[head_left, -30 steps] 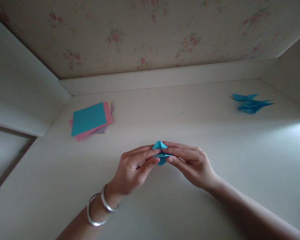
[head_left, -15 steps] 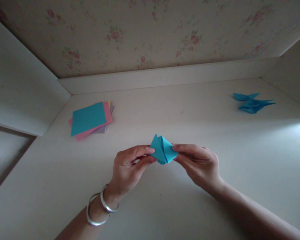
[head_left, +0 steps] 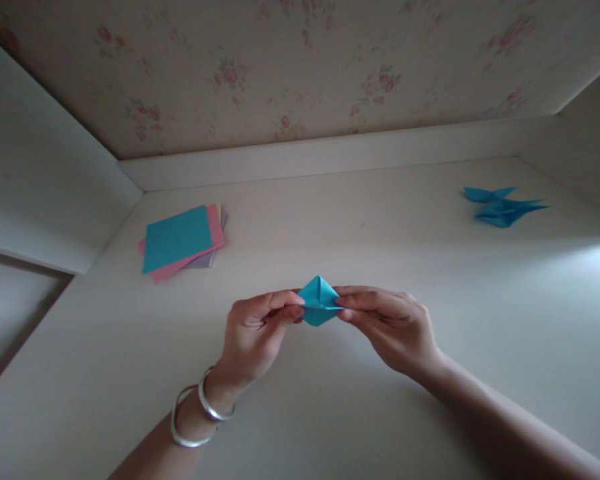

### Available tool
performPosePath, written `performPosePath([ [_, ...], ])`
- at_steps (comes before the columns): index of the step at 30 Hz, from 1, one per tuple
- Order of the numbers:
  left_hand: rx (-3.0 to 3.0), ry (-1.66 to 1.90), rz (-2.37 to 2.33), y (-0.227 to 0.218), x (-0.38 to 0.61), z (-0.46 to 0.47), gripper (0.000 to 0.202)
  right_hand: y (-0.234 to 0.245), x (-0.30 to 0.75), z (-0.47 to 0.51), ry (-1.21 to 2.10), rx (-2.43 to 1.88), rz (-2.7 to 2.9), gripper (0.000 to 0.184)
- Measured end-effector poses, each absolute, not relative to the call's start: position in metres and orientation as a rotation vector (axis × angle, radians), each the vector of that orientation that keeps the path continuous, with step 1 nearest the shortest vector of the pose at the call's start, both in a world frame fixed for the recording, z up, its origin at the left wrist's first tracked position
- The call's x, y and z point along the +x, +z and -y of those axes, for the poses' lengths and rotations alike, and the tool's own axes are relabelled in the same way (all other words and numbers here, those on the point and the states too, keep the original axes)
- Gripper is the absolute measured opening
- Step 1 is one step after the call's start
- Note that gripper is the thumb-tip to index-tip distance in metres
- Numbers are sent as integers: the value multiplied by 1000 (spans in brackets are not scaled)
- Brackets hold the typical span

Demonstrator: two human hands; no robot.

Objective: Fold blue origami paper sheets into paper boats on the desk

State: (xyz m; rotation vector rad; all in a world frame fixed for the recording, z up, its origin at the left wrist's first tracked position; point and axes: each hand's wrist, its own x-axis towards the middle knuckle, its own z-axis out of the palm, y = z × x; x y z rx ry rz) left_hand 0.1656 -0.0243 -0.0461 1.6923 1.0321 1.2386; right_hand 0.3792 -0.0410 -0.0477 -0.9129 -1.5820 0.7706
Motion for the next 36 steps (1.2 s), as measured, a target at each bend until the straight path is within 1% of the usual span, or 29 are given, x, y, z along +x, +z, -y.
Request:
performPosePath([
  [7,1364,1244,-997,-44,172,26,5,-56,373,43,910,-976,1361,13],
  [11,1219,1274,-1009,-43,174,25,10,-57,373,43,815,-1097,1408,8],
  [17,1470,1162,-1086,-47,170,30,6,-55,374,43,771,-1151,1444,10],
  [22,1583,1148,-1085,-47,170,30,14,-53,374,41,608,-1140,1554,11],
  [25,1625,1139,-1081,-46,170,29,14,-54,373,41,572,-1122,1580,13],
  [29,1565,1104,-1064,-48,170,30,16,-55,371,43,640,-1128,1577,15],
  [36,1560,1095,-1092,-52,171,32,17,-52,368,47,844,-1193,1434,10],
])
